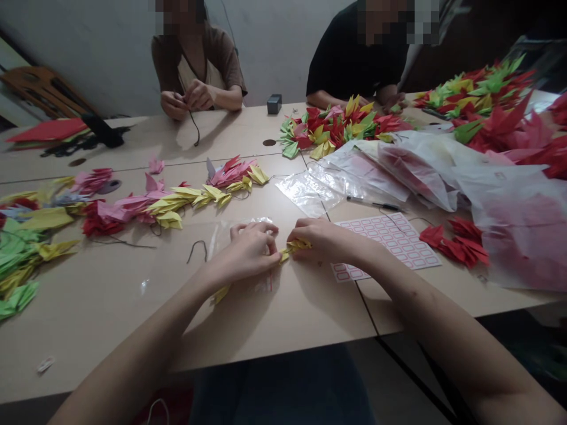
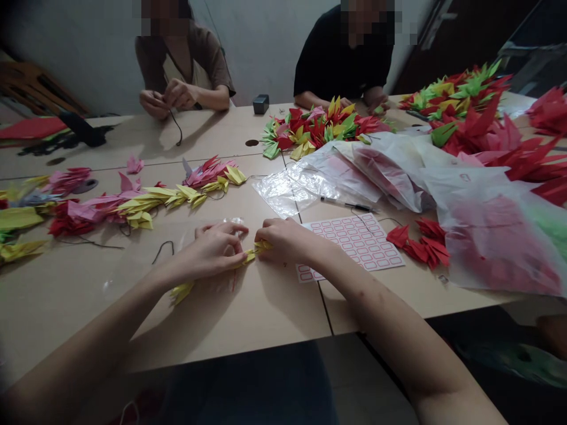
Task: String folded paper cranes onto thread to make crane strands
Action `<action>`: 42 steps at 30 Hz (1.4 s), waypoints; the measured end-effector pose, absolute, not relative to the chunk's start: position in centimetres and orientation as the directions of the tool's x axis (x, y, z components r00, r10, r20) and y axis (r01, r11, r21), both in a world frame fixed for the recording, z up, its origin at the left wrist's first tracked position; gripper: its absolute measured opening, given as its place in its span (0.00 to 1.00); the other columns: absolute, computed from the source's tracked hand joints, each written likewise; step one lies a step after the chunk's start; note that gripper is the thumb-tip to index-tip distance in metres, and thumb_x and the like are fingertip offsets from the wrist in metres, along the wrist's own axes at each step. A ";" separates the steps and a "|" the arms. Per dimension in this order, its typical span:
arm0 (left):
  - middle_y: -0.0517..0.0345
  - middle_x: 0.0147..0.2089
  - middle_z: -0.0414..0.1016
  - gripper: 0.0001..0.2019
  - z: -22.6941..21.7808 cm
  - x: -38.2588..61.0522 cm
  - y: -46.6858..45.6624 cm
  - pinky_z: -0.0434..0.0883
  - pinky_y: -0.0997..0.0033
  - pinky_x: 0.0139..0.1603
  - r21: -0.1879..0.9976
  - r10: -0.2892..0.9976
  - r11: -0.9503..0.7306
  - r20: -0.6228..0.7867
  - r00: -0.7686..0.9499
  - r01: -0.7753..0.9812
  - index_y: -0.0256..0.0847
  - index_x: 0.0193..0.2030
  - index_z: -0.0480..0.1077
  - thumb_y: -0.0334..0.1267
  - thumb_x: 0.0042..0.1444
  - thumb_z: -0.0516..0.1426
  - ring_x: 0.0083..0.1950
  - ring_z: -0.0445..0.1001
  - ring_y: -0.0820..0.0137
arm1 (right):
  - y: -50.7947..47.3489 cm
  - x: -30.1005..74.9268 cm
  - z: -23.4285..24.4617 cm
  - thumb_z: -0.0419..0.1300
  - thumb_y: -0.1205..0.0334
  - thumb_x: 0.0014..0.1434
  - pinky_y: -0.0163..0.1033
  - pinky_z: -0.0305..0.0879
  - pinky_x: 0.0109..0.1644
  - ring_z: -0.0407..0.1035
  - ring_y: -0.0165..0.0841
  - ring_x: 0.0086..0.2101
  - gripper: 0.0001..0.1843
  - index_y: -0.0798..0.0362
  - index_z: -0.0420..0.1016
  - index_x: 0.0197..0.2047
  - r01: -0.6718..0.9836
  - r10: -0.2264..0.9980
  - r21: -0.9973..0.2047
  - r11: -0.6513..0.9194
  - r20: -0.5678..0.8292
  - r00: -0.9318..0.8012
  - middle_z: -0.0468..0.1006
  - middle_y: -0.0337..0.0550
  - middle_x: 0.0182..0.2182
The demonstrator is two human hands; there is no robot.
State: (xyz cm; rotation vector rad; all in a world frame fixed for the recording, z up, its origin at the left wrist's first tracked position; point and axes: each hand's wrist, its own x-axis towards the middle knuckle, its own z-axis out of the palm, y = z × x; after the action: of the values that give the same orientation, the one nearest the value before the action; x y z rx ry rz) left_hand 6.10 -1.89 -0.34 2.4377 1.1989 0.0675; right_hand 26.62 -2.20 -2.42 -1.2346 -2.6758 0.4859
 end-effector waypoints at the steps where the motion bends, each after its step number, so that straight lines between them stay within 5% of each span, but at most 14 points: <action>1: 0.53 0.57 0.68 0.13 -0.2 5.8 -1.8 0.49 0.45 0.60 0.387 0.762 -0.544 -0.144 0.631 0.745 0.41 0.25 0.73 0.43 0.54 0.53 0.60 0.62 0.57 | -2.2 26.6 -2.4 0.57 0.60 0.56 0.39 0.59 0.40 0.68 0.36 0.36 0.12 0.53 0.76 0.42 0.714 0.763 -0.353 0.605 -0.001 -0.647 0.74 0.48 0.38; 6: 0.51 0.52 0.71 0.12 0.4 6.4 -1.6 0.51 0.47 0.59 0.388 0.802 -0.524 -0.076 0.593 0.758 0.41 0.38 0.72 0.45 0.54 0.53 0.55 0.67 0.58 | -2.2 26.6 -2.2 0.60 0.57 0.55 0.41 0.61 0.44 0.69 0.39 0.41 0.18 0.53 0.74 0.48 0.725 0.784 -0.383 0.572 -0.006 -0.621 0.75 0.50 0.41; 11: 0.52 0.51 0.71 0.12 0.2 8.2 -1.6 0.50 0.45 0.59 0.416 0.817 -0.504 -0.054 0.574 0.757 0.42 0.33 0.74 0.46 0.56 0.53 0.54 0.67 0.58 | -2.0 27.2 -1.5 0.68 0.55 0.47 0.40 0.63 0.43 0.69 0.39 0.42 0.30 0.55 0.71 0.53 0.747 0.804 -0.406 0.526 -0.049 -0.593 0.74 0.52 0.44; 19: 0.54 0.51 0.73 0.10 -0.8 8.2 -1.6 0.49 0.43 0.59 0.419 0.818 -0.495 -0.072 0.571 0.761 0.42 0.27 0.74 0.38 0.55 0.53 0.54 0.68 0.60 | -1.9 27.3 -0.9 0.63 0.63 0.51 0.37 0.62 0.38 0.70 0.34 0.35 0.13 0.54 0.77 0.42 0.751 0.791 -0.386 0.535 -0.085 -0.607 0.76 0.47 0.37; 24: 0.53 0.53 0.72 0.10 -0.1 7.2 -1.8 0.49 0.44 0.58 0.413 0.823 -0.462 -0.129 0.553 0.785 0.41 0.25 0.73 0.38 0.53 0.53 0.56 0.67 0.58 | -1.8 27.3 -1.2 0.64 0.63 0.49 0.37 0.62 0.38 0.70 0.34 0.36 0.15 0.53 0.77 0.42 0.767 0.806 -0.394 0.507 -0.100 -0.584 0.77 0.46 0.38; 29: 0.52 0.53 0.72 0.09 0.7 7.6 -1.6 0.50 0.47 0.58 0.414 0.842 -0.453 -0.094 0.532 0.790 0.41 0.33 0.74 0.38 0.54 0.53 0.55 0.67 0.59 | -1.8 27.8 -1.0 0.67 0.57 0.44 0.38 0.62 0.40 0.70 0.37 0.38 0.27 0.52 0.74 0.50 0.787 0.827 -0.412 0.459 -0.125 -0.548 0.75 0.48 0.43; 34: 0.50 0.52 0.72 0.14 0.1 9.6 -1.2 0.52 0.48 0.55 0.398 0.812 -0.510 -0.070 0.580 0.763 0.41 0.34 0.76 0.43 0.58 0.51 0.52 0.69 0.59 | -1.8 28.1 -0.2 0.64 0.58 0.47 0.36 0.59 0.34 0.68 0.32 0.32 0.16 0.52 0.77 0.41 0.825 0.823 -0.357 0.438 -0.209 -0.528 0.76 0.44 0.35; 42: 0.53 0.51 0.73 0.10 -1.7 9.5 -0.9 0.51 0.46 0.56 0.397 0.792 -0.538 -0.063 0.607 0.744 0.42 0.31 0.75 0.35 0.54 0.52 0.52 0.69 0.61 | -2.0 28.0 -0.1 0.64 0.63 0.47 0.36 0.60 0.35 0.69 0.32 0.32 0.13 0.53 0.78 0.39 0.792 0.800 -0.402 0.460 -0.200 -0.566 0.76 0.44 0.36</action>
State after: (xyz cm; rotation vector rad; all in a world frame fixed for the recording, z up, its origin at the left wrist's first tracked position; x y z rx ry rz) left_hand 9.46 -0.86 -1.69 2.4509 1.2297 0.1736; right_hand 28.00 -1.96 -0.09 -1.4547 -2.6699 0.7196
